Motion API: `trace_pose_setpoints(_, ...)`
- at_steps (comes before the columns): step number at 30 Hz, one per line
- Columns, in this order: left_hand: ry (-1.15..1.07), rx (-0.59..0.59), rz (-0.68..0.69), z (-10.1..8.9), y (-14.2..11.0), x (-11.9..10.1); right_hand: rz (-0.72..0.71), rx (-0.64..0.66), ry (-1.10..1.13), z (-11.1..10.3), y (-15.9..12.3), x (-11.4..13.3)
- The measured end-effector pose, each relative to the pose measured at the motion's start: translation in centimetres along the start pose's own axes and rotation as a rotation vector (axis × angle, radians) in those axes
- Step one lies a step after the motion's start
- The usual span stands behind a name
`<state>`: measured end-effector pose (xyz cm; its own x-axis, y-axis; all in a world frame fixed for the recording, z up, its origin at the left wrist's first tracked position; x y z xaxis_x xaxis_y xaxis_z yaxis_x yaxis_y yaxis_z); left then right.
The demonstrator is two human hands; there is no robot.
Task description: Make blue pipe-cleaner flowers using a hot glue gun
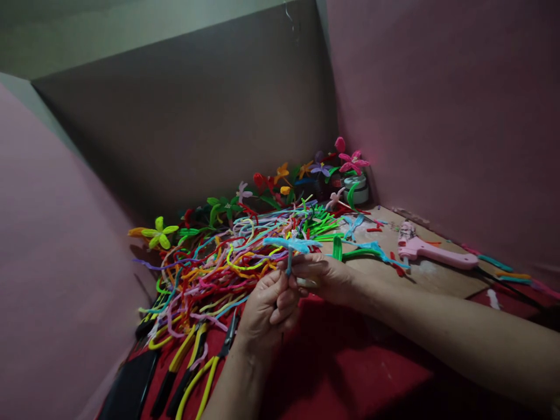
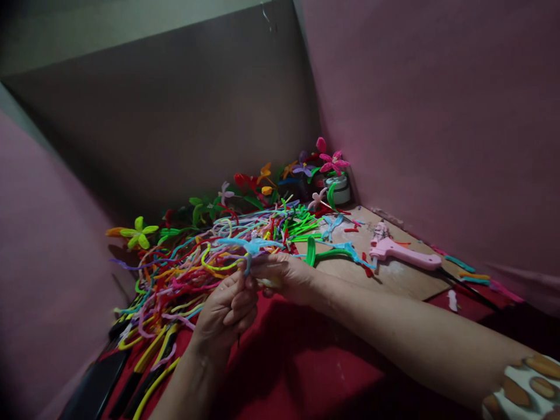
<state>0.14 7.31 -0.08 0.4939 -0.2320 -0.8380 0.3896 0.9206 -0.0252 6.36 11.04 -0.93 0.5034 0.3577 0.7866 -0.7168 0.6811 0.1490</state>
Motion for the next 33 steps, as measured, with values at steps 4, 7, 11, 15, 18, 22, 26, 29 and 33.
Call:
trace_pose_setpoints(4, 0.044, 0.06, -0.013, -0.1, -0.2, -0.2, -0.151, 0.011, -0.14, 0.7, -0.2, 1.2)
trace_pose_setpoints(7, 0.126, 0.034, -0.006, -0.4, -0.2, -0.6, -0.241, -0.013, -0.214, 1.1, -0.4, 2.0)
trace_pose_setpoints(11, 0.186, -0.017, 0.058, -0.5, -0.1, -1.1, -0.287, -0.05, -0.256, 1.2, -0.8, 2.5)
trace_pose_setpoints(15, 0.227, -0.032, 0.087, -0.5, 0.1, -1.0, -0.29, -0.063, -0.24, 1.5, -1.1, 2.7)
trace_pose_setpoints(18, 0.282, -0.071, 0.129, -0.4, 0.2, -1.4, -0.31, -0.044, -0.272, 1.9, -1.3, 3.1)
trace_pose_setpoints(22, 0.36, -0.171, 0.259, -0.5, 0.4, -2.6, -0.489, -0.108, -0.529, 2.0, -1.8, 4.6)
trace_pose_setpoints(26, 0.413, -0.333, 0.371, -1.9, 0.1, -3.7, -0.648, -0.245, -0.783, 1.8, -2.4, 5.7)
trace_pose_setpoints(29, 0.454, -0.423, 0.448, -2.9, -0.3, -4.5, -0.693, -0.273, -0.903, 2.1, -2.7, 5.9)
trace_pose_setpoints(33, 0.305, -0.475, 0.457, -3.7, -0.6, -4.9, -0.744, -0.285, -0.98, 2.2, -2.8, 5.9)
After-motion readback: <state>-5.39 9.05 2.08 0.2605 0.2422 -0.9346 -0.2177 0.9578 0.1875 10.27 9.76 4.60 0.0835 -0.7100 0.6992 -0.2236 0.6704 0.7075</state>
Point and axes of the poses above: each hand's wrist, its own y-axis towards the middle knuckle, its own z-axis out of the palm, x = y × z, the point moved 7 cm from there along y, towards the middle knuckle
